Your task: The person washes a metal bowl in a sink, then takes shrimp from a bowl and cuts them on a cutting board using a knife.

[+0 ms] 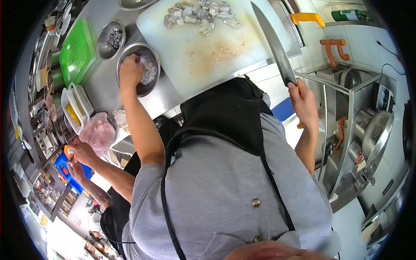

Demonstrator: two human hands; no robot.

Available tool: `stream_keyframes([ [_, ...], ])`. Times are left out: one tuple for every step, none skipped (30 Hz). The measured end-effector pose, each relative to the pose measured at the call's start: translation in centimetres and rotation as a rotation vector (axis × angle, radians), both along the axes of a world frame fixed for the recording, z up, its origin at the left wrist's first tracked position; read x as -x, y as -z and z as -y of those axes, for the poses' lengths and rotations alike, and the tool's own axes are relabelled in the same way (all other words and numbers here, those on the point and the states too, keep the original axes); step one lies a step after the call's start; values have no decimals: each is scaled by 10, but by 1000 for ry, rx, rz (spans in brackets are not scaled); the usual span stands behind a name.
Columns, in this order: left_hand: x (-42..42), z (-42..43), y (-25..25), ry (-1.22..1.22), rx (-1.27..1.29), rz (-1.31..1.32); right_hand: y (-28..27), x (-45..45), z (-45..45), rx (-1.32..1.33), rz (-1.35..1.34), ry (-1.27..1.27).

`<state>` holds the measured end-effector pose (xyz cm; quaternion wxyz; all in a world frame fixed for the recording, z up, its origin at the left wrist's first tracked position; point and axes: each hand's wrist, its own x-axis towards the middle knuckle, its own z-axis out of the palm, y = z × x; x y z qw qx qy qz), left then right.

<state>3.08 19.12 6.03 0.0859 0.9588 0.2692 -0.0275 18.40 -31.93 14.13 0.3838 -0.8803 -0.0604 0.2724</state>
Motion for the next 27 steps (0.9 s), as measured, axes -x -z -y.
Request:
stream_keyframes([
  [-4,6,2,-84,-10,-48,0,-2,-2,20,34,-47],
  [-5,7,0,-80,-3,-43,-2,-3,-5,26,39,-43],
  [-6,8,-5,-132,29,-116,-6,-4,-8,12,57,-57],
  [-6,10,-9,-182,61,-188,-8,-5,-9,-2,76,-69],
  [-2,8,-12,-151,22,-159,-7,-6,-8,3,59,-58],
  [2,9,-17,-142,26,-154,-8,-6,-8,7,64,-49],
  [7,11,-30,-184,-5,-80,-8,-5,-8,2,79,-50],
  [9,13,-43,-224,-35,-6,-8,-4,-8,-3,93,-49],
  [9,15,-53,-213,-32,-6,-8,-3,-7,1,94,-38],
  [9,18,-63,-260,1,86,-7,-2,-6,5,73,-33],
  [4,23,-75,-309,34,178,-7,-1,-5,9,53,-29],
  [-5,30,-85,-303,39,177,-7,1,-6,13,53,-24],
  [-20,49,-99,-286,114,317,-9,2,-7,11,61,-42],
  [-31,67,-105,-266,191,455,-10,4,-8,10,68,-60],
  [-42,77,-94,-211,395,520,-10,5,-8,15,58,-72],
  [-58,87,-82,-155,599,582,-12,6,-9,19,58,-67],
  [-73,109,-78,-129,679,511,-15,7,-10,27,76,-96],
  [-89,135,-76,-101,758,439,-18,8,-12,33,95,-125],
  [-102,155,-59,-95,902,419,-22,8,-13,74,87,-138],
  [-108,171,-39,-87,1047,396,-22,9,-12,79,88,-132],
  [-110,179,-27,-80,1055,392,-21,11,-11,85,121,-171],
  [-112,188,-20,-25,915,309,-20,13,-8,94,152,-210],
  [-114,194,-15,32,775,230,-23,14,-7,146,148,-245],
  [-113,197,-11,42,784,226,-24,15,-6,155,147,-234],
  [-109,201,-12,171,465,394,-25,18,-5,179,170,-266],
  [-106,203,-13,292,139,554,-26,20,-4,201,192,-301],
  [-107,204,-11,293,146,553,-28,21,-3,258,155,-331],
])
